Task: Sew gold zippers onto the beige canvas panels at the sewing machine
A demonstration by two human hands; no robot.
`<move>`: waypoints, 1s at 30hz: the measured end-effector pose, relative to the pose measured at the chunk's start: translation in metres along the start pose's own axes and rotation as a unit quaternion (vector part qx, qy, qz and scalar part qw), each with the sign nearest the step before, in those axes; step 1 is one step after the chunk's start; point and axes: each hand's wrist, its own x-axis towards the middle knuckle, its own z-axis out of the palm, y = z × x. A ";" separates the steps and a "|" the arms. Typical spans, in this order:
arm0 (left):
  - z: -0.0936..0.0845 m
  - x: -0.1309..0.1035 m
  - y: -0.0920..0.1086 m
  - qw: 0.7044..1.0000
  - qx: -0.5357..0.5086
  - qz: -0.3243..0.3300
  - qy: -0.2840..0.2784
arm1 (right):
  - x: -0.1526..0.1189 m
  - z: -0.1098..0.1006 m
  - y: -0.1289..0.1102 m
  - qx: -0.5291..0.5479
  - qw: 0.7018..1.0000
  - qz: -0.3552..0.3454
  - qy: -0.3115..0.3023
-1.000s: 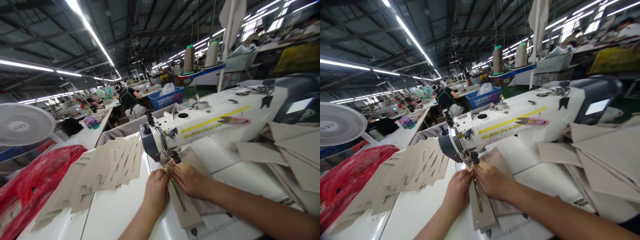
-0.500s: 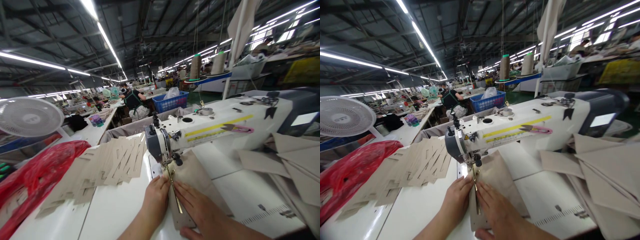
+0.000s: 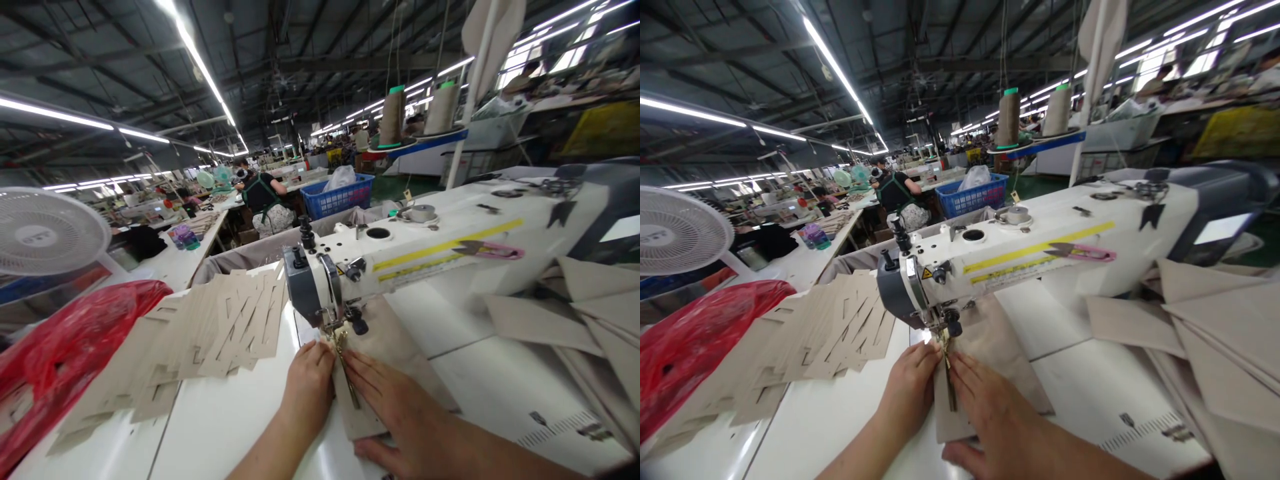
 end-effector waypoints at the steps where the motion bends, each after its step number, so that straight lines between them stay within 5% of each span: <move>1: 0.000 0.001 -0.001 1.000 -0.001 -0.007 0.000 | 0.002 -0.002 0.001 0.005 1.000 -0.001 0.013; 6: -0.003 -0.001 0.000 1.000 0.005 -0.017 -0.017 | 0.024 -0.006 0.013 0.076 0.989 0.069 0.110; 10: -0.006 -0.004 0.003 0.999 0.027 0.014 -0.023 | 0.046 0.008 0.025 0.011 0.973 0.166 0.158; 16: -0.004 -0.003 0.004 1.000 0.024 0.010 -0.014 | 0.059 0.023 0.032 -0.093 0.966 0.184 0.159; 30: -0.001 -0.001 0.004 1.000 -0.008 -0.027 -0.008 | 0.064 0.021 0.033 -0.102 0.960 0.229 0.126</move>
